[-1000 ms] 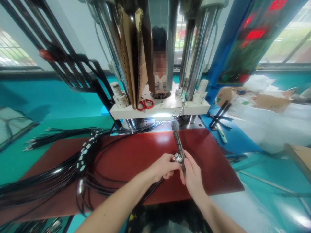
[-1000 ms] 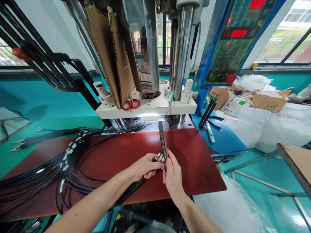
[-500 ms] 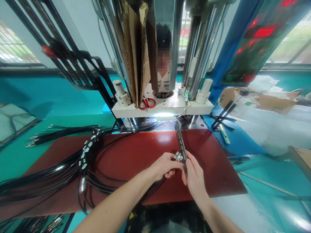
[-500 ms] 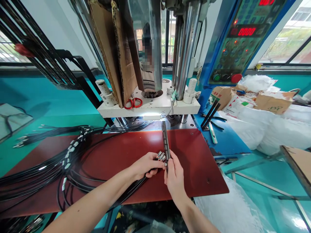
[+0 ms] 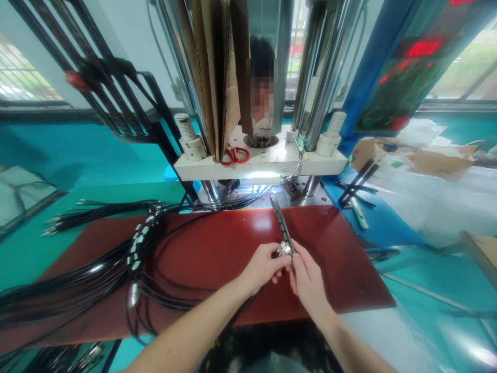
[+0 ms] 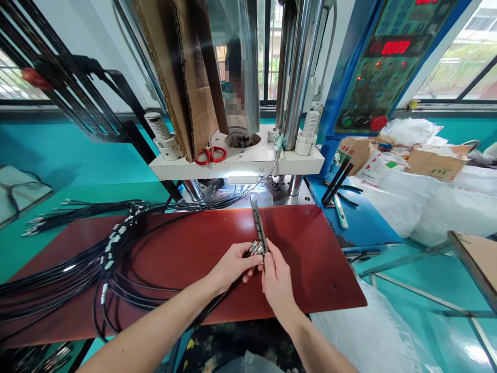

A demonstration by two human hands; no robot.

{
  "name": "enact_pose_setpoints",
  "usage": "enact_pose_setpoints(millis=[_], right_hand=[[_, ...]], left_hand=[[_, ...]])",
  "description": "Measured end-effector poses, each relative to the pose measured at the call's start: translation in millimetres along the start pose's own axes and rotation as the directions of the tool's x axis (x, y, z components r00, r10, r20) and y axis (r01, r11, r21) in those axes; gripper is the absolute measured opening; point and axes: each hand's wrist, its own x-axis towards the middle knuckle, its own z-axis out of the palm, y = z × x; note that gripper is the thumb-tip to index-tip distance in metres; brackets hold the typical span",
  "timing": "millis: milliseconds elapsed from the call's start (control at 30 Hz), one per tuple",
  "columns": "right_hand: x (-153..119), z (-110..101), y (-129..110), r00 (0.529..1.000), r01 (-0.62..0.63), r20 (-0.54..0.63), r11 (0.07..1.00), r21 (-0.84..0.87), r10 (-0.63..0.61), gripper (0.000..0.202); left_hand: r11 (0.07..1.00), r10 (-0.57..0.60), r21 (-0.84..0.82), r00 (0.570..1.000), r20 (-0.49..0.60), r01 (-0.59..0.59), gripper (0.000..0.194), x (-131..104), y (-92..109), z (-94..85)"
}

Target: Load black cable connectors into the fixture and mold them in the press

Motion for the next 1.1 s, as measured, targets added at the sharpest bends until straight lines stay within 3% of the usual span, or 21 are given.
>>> enact_pose_setpoints(millis=[100, 200, 367, 667, 800, 900, 1000, 1100], right_hand=[[0, -3, 3, 0.999, -0.05, -0.007, 0.997, 0.062, 0.05, 0.048], [2, -6, 8, 0.997, -0.053, -0.045, 0.991, 0.121, 0.059, 0.048], [1, -7, 7, 0.999, -0.042, 0.028, 0.992, 0.117, 0.039, 0.048], [1, -7, 8, 0.996, -0.02, 0.09, 1.0, 0.009, 0.019, 0.05], [2, -6, 10, 0.994, 0.003, 0.112, 0.998, -0.067, 0.004, 0.049], [1, -4, 6, 0.997, -0.025, 0.078, 1.0, -0.015, 0.026, 0.051], [0, -5, 3, 0.999, -0.039, 0.031, 0.998, 0.053, 0.037, 0.052], [0, -7, 5, 0.999, -0.05, 0.015, 0.995, 0.089, 0.049, 0.052]], left_hand=[[0.998, 0.049, 0.028, 0.998, -0.046, -0.048, 0.02, 1, 4, -6.6], [0.998, -0.013, 0.066, 0.996, -0.094, 0.02, 0.019, 1, 8, -10.4], [0.983, -0.163, 0.092, 0.986, 0.022, 0.16, 0.013, 0, 13, -6.9], [0.98, -0.198, 0.021, 0.976, 0.095, 0.197, 0.013, 6, 10, -11.1], [0.989, -0.136, 0.056, 0.99, 0.036, 0.134, 0.019, 3, 8, -8.8], [0.992, 0.045, 0.117, 0.999, -0.028, -0.042, 0.027, 3, 4, -11.8], [0.953, 0.211, 0.245, 0.97, -0.12, -0.177, 0.033, 5, 1, -17.6], [0.932, 0.263, 0.294, 0.954, -0.145, -0.212, 0.031, 6, 2, -20.1]])
